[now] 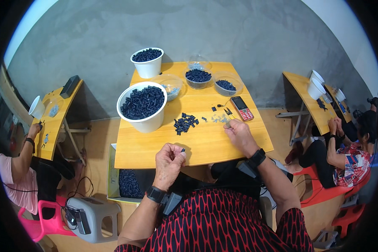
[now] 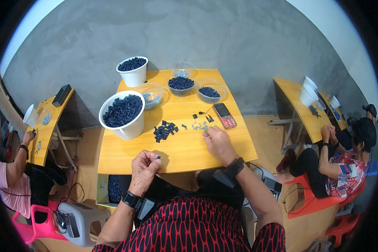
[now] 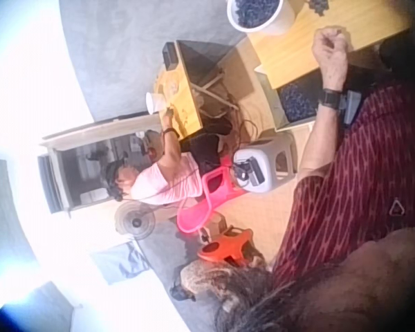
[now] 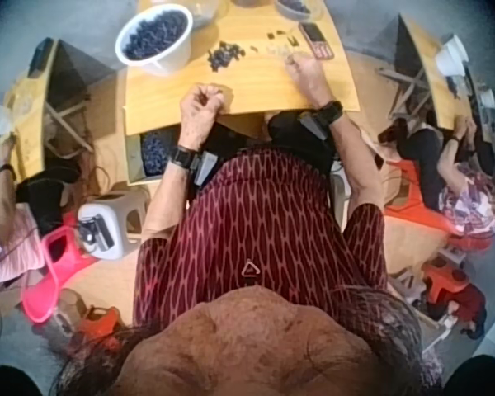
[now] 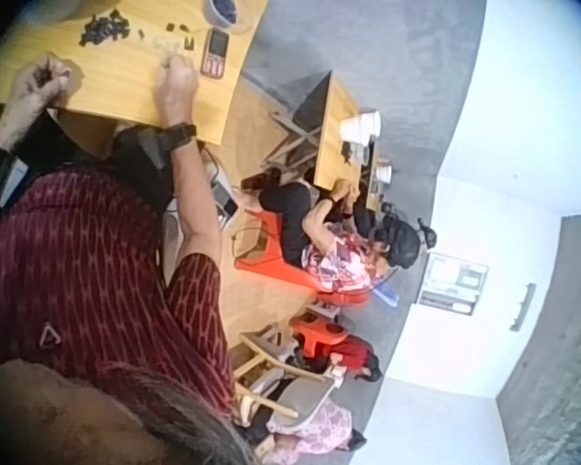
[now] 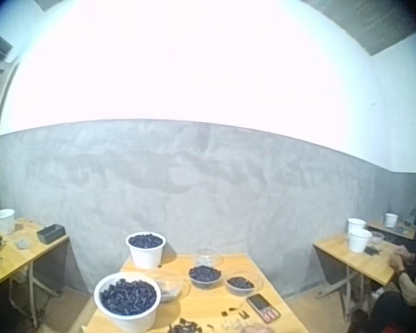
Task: The person assembles components by hand by picking up a black plastic piece and a metal pin, inserting the pin into the plastic, and placing the completed unit into a box. This process is repeated multiple times with additional pieces.
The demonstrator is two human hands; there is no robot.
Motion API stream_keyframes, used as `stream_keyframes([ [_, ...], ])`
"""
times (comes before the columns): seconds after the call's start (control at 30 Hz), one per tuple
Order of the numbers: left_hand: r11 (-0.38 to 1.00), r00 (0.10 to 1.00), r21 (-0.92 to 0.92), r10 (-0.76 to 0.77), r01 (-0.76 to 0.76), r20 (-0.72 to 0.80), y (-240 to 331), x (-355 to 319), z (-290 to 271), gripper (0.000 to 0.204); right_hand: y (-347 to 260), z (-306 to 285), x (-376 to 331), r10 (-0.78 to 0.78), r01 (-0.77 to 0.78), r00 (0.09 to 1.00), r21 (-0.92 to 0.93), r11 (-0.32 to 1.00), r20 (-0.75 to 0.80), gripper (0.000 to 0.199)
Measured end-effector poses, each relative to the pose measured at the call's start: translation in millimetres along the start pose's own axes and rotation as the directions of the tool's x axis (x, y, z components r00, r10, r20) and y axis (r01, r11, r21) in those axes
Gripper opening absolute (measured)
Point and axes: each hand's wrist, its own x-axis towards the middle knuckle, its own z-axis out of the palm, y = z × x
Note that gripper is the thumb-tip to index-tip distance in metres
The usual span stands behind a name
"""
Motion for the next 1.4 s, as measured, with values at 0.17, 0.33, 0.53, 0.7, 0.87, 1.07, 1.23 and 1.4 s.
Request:
stream_keyframes([
  [0.17,0.987,0.996,-0.158,-0.044,0.032,-0.072,4.9,-0.2,-1.1,0.009,-24.0,17.2,8.7,-0.084,0.079,0.994,0.073,0.994,0.063,0.011],
  [0.33,0.972,0.949,-0.203,0.048,-0.115,-0.310,4.0,4.3,-13.4,0.011,-35.9,37.3,24.0,-0.083,0.073,0.986,0.073,0.995,0.144,0.014],
  [0.53,0.967,0.896,-0.193,0.068,-0.168,-0.439,1.4,11.9,-26.8,0.012,-50.8,60.1,37.5,-0.151,0.123,0.962,0.134,0.983,0.225,0.015],
  [0.7,0.964,0.903,-0.220,0.045,-0.152,-0.427,1.8,10.3,-25.4,0.013,-50.8,76.7,41.9,-0.303,0.298,0.914,0.061,0.953,0.271,0.017],
  [0.87,0.970,0.910,-0.209,0.029,-0.127,-0.414,2.1,12.0,-25.7,0.013,-49.9,73.9,38.8,-0.291,0.295,0.913,0.032,0.955,0.286,0.016],
  [1.07,0.980,0.941,-0.160,0.055,-0.114,-0.334,1.3,12.9,-22.0,0.013,-37.8,68.3,35.8,-0.290,0.271,0.933,0.113,0.956,0.214,0.014],
  [1.23,0.984,0.955,-0.144,0.063,-0.109,-0.289,3.5,8.4,-18.8,0.009,-48.7,55.7,27.3,-0.087,-0.008,0.965,0.357,0.934,0.249,0.007],
  [1.4,0.986,0.971,-0.146,0.047,-0.083,-0.236,5.2,5.2,-10.2,0.008,-50.6,49.2,15.5,0.099,-0.303,0.943,0.697,0.650,0.317,0.011],
])
